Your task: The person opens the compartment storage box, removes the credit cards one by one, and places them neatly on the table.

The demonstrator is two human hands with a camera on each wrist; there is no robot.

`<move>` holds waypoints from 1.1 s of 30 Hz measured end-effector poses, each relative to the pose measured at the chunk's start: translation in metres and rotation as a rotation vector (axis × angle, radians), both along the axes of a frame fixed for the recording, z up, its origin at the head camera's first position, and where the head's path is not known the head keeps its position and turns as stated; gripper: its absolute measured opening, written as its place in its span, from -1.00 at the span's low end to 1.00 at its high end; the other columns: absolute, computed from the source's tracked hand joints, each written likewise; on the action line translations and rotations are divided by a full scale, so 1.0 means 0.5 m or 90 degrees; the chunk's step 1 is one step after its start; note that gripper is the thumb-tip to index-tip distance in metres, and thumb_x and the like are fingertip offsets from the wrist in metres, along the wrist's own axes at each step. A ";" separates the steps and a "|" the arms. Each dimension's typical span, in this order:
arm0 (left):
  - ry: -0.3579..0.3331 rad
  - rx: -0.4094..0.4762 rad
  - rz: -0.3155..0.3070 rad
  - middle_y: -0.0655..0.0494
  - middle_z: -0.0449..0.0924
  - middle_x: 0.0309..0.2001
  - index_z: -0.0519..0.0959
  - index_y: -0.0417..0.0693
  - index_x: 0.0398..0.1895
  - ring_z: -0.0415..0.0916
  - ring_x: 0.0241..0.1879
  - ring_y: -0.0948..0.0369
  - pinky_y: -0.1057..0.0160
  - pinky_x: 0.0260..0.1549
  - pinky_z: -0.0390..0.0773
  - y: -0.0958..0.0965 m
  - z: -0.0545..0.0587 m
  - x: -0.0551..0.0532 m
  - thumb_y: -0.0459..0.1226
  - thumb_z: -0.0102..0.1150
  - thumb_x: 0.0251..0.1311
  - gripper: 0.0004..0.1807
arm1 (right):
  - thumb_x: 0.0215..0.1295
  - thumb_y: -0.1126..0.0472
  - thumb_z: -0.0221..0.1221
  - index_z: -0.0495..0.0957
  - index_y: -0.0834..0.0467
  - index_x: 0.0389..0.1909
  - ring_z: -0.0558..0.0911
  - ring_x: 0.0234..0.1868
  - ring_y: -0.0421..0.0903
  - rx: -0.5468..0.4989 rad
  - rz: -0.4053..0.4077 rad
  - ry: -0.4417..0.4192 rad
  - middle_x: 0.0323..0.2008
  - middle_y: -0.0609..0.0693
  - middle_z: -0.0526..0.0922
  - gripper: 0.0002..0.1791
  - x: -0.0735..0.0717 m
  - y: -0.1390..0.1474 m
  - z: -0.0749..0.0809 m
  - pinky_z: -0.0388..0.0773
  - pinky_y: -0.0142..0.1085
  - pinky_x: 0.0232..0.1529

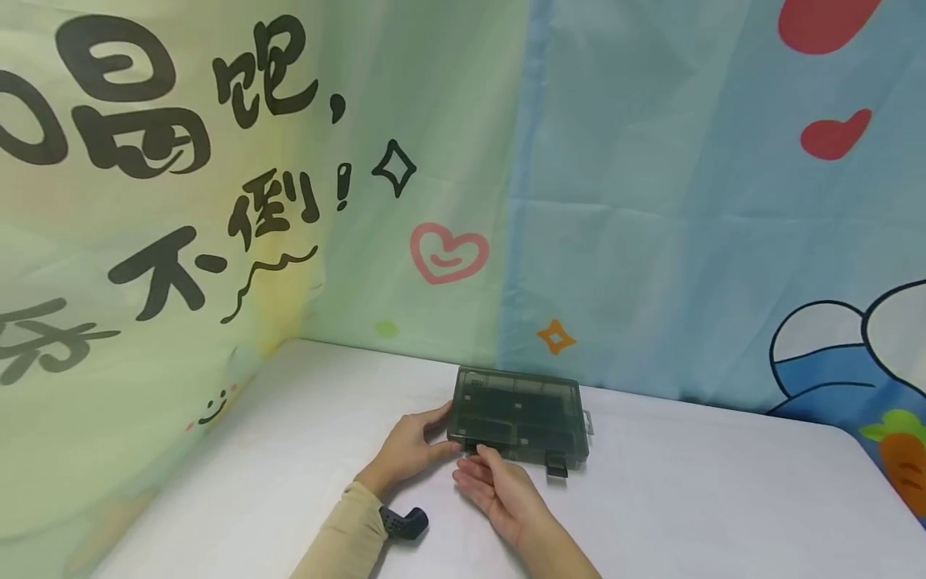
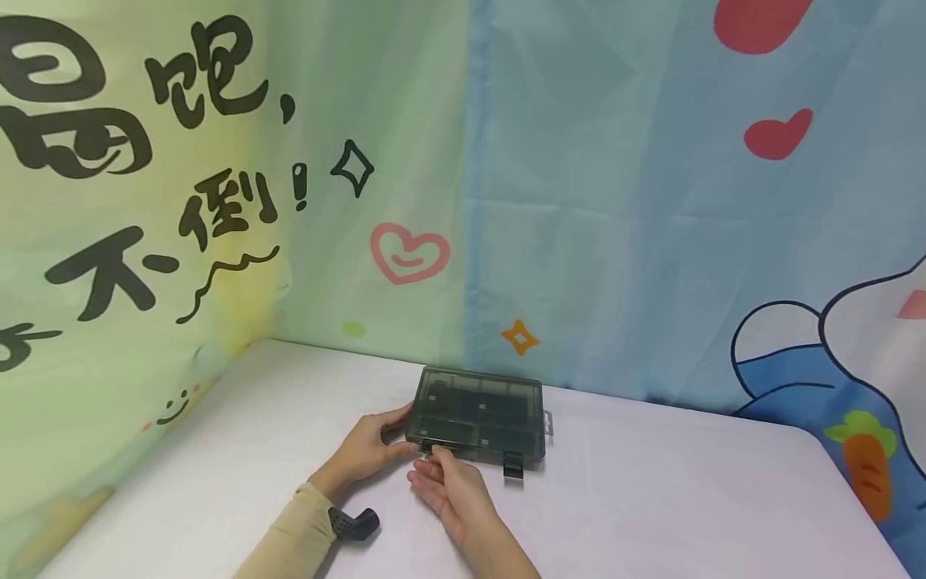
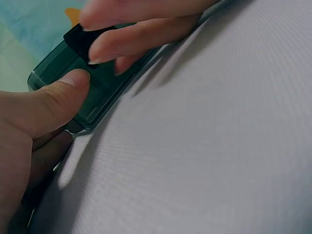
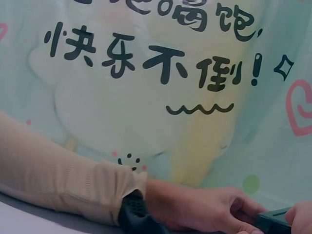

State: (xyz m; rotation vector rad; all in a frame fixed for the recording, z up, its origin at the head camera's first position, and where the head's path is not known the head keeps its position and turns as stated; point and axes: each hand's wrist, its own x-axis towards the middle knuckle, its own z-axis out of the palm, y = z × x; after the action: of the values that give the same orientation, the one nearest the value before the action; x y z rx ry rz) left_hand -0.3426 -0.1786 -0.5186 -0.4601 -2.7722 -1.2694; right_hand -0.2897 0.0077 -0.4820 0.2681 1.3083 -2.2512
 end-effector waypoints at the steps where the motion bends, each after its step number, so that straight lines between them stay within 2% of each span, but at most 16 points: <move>1: 0.000 -0.001 -0.002 0.01 0.42 0.28 0.33 -0.05 0.34 0.39 0.28 0.07 0.04 0.30 0.36 -0.001 0.001 0.000 -0.03 0.33 0.05 -0.23 | 0.44 0.12 -0.04 0.23 0.50 0.14 0.72 -0.21 -0.15 -0.001 0.000 -0.002 -0.30 0.03 0.66 -0.49 -0.004 -0.001 0.001 0.64 -0.37 -0.04; 10: -0.002 -0.007 0.002 0.02 0.41 0.28 0.33 -0.05 0.34 0.38 0.28 0.06 0.05 0.31 0.35 0.001 0.000 0.005 -0.03 0.32 0.06 -0.23 | 0.44 0.09 -0.07 0.26 0.47 0.13 0.69 -0.30 -0.24 0.025 0.027 -0.017 -0.34 -0.03 0.66 -0.49 -0.019 -0.002 -0.008 0.66 -0.40 -0.13; 17: 0.002 -0.014 0.004 0.01 0.42 0.27 0.33 -0.03 0.35 0.40 0.27 0.06 0.05 0.29 0.37 0.001 0.000 0.000 -0.02 0.33 0.06 -0.23 | 0.38 0.05 -0.07 0.27 0.45 0.13 0.64 -0.30 -0.20 0.051 0.035 -0.026 -0.33 -0.02 0.61 -0.46 -0.028 0.000 -0.004 0.67 -0.38 -0.15; 26: 0.003 -0.018 0.011 0.02 0.46 0.24 0.35 0.00 0.34 0.43 0.24 0.08 0.06 0.26 0.41 0.000 -0.001 -0.002 -0.02 0.34 0.04 -0.24 | 0.30 0.02 -0.09 0.38 0.37 0.09 0.48 -0.52 -0.28 0.118 0.056 -0.035 -0.60 -0.20 0.41 -0.47 -0.031 -0.001 0.006 0.58 -0.49 -0.42; 33: 0.008 -0.006 0.005 0.09 0.51 0.20 0.35 0.03 0.34 0.45 0.22 0.14 0.09 0.23 0.43 -0.001 -0.003 -0.003 -0.03 0.37 0.01 -0.23 | 0.29 0.07 -0.15 0.40 0.33 0.00 0.35 -0.60 -0.32 0.125 0.085 -0.025 -0.70 -0.25 0.24 -0.55 -0.036 -0.001 0.003 0.42 -0.52 -0.55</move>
State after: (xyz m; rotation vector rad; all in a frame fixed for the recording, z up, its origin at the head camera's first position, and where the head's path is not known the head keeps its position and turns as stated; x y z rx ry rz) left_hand -0.3440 -0.1790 -0.5202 -0.4551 -2.7691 -1.2473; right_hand -0.3076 0.0070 -0.4803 0.2849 1.4834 -2.0005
